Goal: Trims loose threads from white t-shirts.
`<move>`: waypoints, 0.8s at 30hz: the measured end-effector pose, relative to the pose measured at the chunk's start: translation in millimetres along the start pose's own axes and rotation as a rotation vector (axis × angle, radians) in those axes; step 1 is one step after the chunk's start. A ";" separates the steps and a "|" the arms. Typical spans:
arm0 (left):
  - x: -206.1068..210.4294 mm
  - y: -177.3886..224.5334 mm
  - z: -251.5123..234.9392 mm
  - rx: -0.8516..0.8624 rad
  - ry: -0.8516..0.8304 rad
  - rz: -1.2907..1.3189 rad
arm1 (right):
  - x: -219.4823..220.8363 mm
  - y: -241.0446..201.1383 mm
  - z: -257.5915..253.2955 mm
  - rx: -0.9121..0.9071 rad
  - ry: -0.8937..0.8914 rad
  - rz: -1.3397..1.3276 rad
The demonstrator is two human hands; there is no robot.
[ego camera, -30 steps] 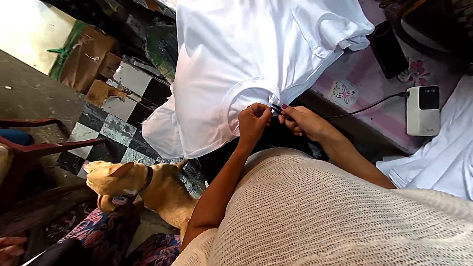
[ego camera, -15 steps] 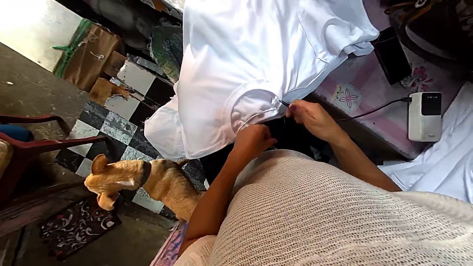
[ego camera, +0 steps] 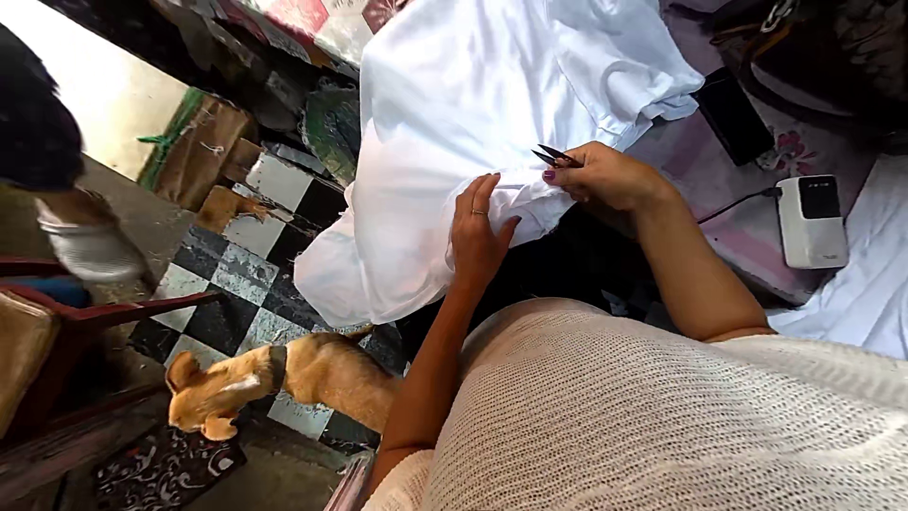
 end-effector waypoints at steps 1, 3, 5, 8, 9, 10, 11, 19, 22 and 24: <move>-3.5 -1.7 -1.2 -0.060 -0.039 0.048 | 1.7 -2.0 -4.5 0.026 -0.017 -0.048; -11.1 -9.1 -1.4 -0.233 -0.134 0.154 | 5.7 -3.6 -12.4 0.049 0.007 -0.051; -16.7 -7.4 -4.3 -0.275 -0.067 0.003 | 10.7 -3.9 -19.2 0.069 0.041 -0.038; -8.0 20.3 -6.3 -0.056 0.225 -0.126 | 17.0 -6.5 -21.2 0.102 0.053 -0.089; -0.5 28.0 -6.8 0.016 0.268 -0.112 | 19.2 -8.1 -21.0 0.111 0.053 -0.109; 8.3 31.5 -7.0 0.077 0.272 -0.105 | 21.4 -8.8 -20.4 0.118 0.056 -0.125; 16.6 30.1 -7.8 0.123 0.248 -0.115 | 23.5 -9.3 -19.4 0.125 0.059 -0.135; -18.0 30.7 -12.9 -0.111 -0.057 -0.241 | 26.7 -6.9 -18.5 0.167 0.084 -0.156; -9.2 38.5 -14.9 -0.011 0.019 -0.187 | 31.7 -7.5 -17.6 0.167 0.063 -0.158; 2.4 29.0 -14.9 0.141 0.098 -0.166 | 37.6 -9.5 -16.3 0.177 0.058 -0.175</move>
Point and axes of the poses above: each hand's wrist, its own z-axis away from the middle knuckle, its own x-axis out of the palm, y = z × x, the point moved 2 cm from there along -z, towards the middle knuckle, and after that the axes turned 15 degrees about y, right-handed, at the moved point
